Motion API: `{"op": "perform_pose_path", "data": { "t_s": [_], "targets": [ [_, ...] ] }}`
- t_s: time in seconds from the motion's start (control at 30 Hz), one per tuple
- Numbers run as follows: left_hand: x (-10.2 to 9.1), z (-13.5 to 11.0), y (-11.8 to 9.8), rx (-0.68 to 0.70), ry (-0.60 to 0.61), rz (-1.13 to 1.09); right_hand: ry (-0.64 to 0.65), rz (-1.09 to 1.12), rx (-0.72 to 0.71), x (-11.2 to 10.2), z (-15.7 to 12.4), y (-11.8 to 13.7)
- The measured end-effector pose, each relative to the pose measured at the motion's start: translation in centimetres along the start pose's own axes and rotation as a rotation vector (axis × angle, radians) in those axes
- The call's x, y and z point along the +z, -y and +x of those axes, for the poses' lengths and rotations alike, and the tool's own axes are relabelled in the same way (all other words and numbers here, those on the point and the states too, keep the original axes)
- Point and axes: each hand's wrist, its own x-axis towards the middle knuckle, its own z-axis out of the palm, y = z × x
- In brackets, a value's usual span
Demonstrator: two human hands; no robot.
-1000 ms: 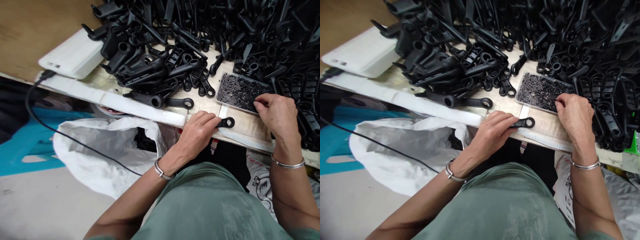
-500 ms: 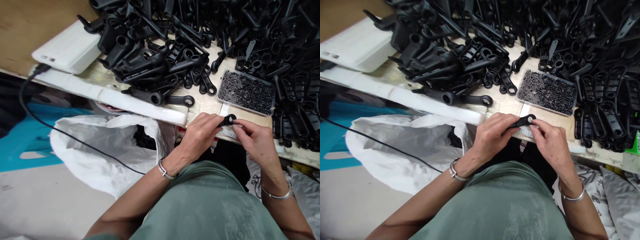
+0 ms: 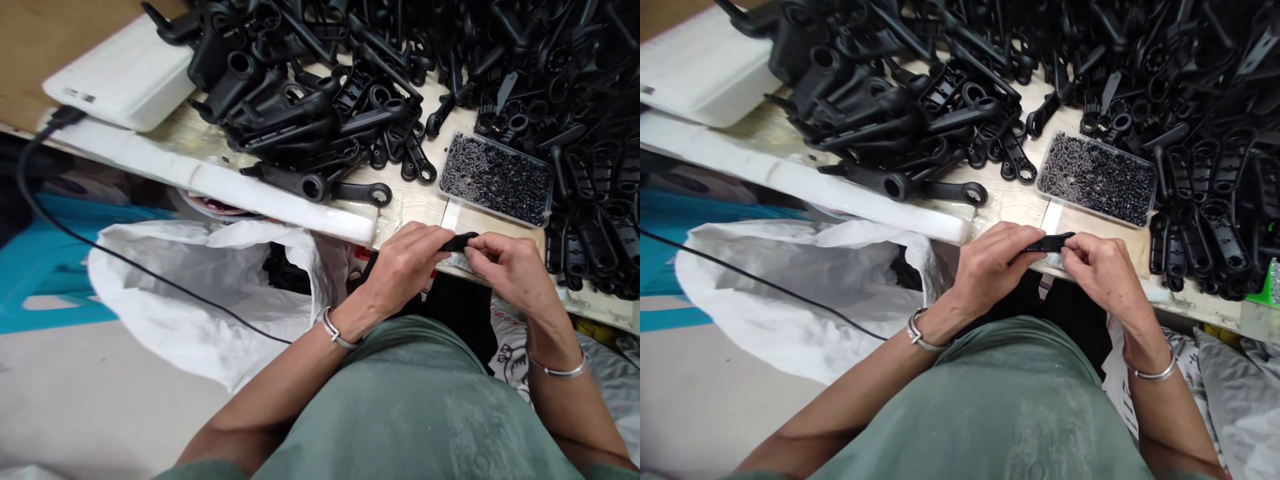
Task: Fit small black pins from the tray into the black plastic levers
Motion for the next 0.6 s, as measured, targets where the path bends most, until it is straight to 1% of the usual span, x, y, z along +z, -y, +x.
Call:
{"op": "perform_pose_path", "data": {
  "t_s": [0.1, 0.17, 0.23, 0.33, 0.4, 0.5, 0.6],
  "targets": [
    [0.1, 0.1, 0.1, -0.001, -0.014, -0.006, 0.044, -0.087, -0.059, -0.8, 0.2, 0.4],
    [0.1, 0.1, 0.0, -0.004, -0.029, 0.01, 0.025, -0.081, -0.055, -0.6, 0.2, 0.4],
    [0.1, 0.1, -0.2, -0.005, -0.044, 0.028, -0.026, -0.019, -0.004, 0.1, 0.0, 0.3],
    [0.4, -0.2, -0.6, 0.007, -0.076, 0.037, -0.136, 0.077, 0.089, 1.6, -0.5, 0.1],
    [0.7, -0.4, -0.9, 0.013, -0.11, 0.038, -0.224, 0.091, 0.11, 2.4, -0.7, 0.2],
    [1.2, -0.6, -1.4, 0.008, -0.147, 0.043, -0.328, 0.023, 0.08, 3.0, -0.7, 0.5],
    [1.3, -0.6, -1.6, -0.002, -0.155, 0.03, -0.388, -0.116, 0.006, 3.0, -0.6, 0.8]
  ]
}}
